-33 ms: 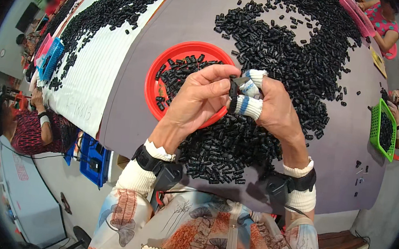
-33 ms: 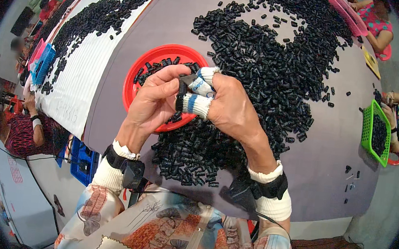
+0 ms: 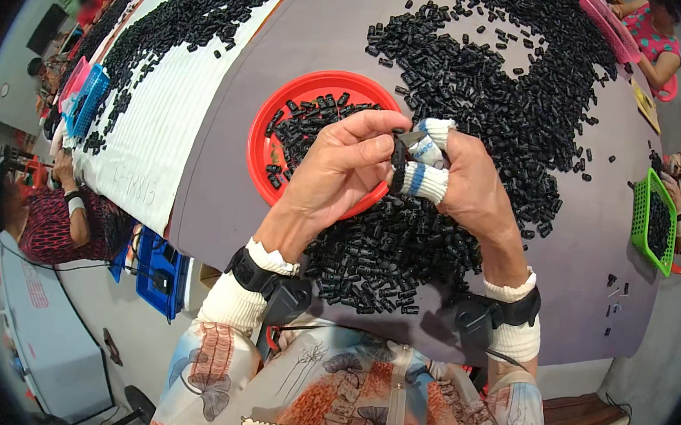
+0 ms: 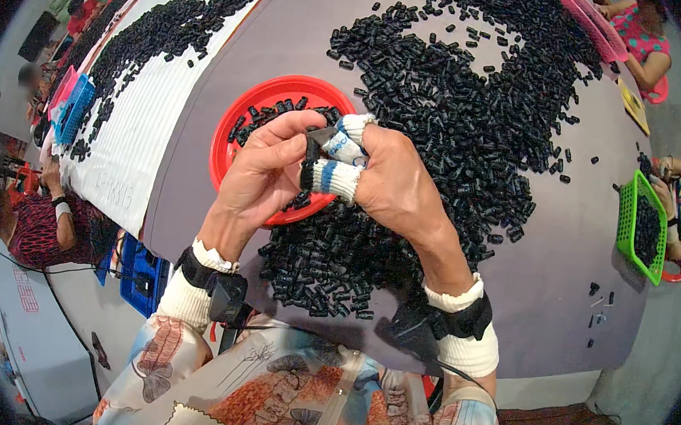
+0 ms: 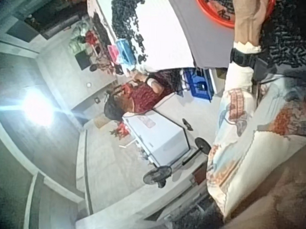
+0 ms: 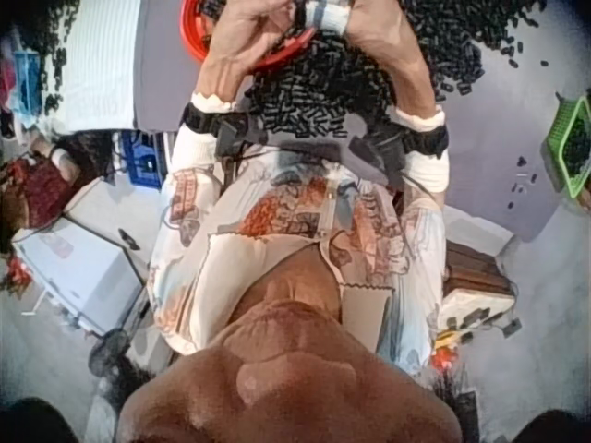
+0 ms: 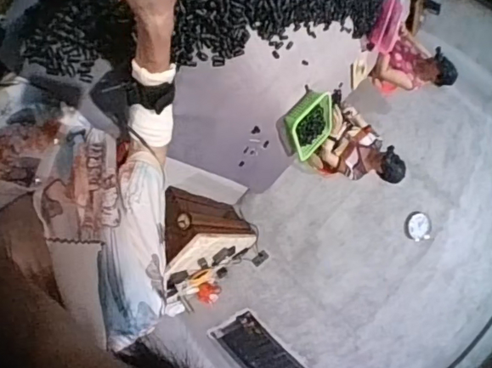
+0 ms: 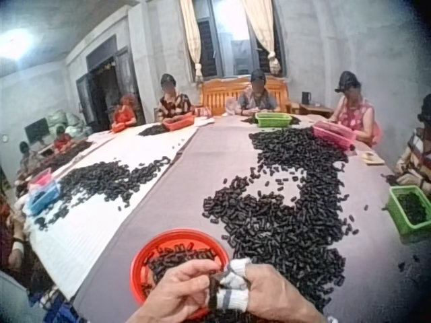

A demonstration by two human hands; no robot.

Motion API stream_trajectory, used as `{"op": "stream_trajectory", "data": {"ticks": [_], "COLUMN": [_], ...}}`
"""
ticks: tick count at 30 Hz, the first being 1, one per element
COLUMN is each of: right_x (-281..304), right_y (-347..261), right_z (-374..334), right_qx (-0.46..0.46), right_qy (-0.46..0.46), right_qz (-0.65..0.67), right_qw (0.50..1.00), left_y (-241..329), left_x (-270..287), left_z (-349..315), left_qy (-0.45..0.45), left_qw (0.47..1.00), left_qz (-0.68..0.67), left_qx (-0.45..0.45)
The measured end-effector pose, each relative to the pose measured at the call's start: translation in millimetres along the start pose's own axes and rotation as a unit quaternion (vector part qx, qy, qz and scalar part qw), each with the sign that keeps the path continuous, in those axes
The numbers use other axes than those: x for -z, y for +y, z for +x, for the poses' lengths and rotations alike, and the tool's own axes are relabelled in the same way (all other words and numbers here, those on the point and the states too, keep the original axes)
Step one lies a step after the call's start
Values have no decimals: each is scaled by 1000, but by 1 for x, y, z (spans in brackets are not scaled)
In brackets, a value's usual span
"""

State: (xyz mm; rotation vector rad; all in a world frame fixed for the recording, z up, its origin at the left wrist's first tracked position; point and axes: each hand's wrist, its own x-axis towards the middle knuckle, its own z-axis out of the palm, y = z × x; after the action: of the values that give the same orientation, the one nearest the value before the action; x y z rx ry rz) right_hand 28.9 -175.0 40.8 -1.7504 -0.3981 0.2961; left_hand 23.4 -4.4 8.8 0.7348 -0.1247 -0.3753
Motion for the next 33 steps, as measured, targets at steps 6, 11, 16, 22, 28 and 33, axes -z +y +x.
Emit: {"op": "stream_trajectory", "data": {"ticks": [6, 11, 16, 22, 28, 33], "right_x": [2, 2, 0, 5, 6, 6], "right_y": [1, -2, 14, 21, 14, 11], "right_z": [3, 3, 7, 10, 8, 7], "right_qx": [-11, -19, 47, 68, 31, 38], "right_qy": [-36, -55, -46, -56, -39, -30], "right_qz": [8, -14, -16, -66, -5, 2], "right_qw": [999, 998, 998, 994, 999, 999], "left_y": [1, 2, 0, -1, -1, -1], "left_x": [-2, -1, -2, -8, -10, -11], "left_z": [0, -1, 0, 2, 5, 2], "left_qy": [6, 17, 25, 43, 39, 30], "left_qw": [1000, 1000, 999, 999, 999, 999], "left_qz": [3, 5, 25, 32, 2, -12], "left_qx": [4, 8, 13, 11, 9, 8]}}
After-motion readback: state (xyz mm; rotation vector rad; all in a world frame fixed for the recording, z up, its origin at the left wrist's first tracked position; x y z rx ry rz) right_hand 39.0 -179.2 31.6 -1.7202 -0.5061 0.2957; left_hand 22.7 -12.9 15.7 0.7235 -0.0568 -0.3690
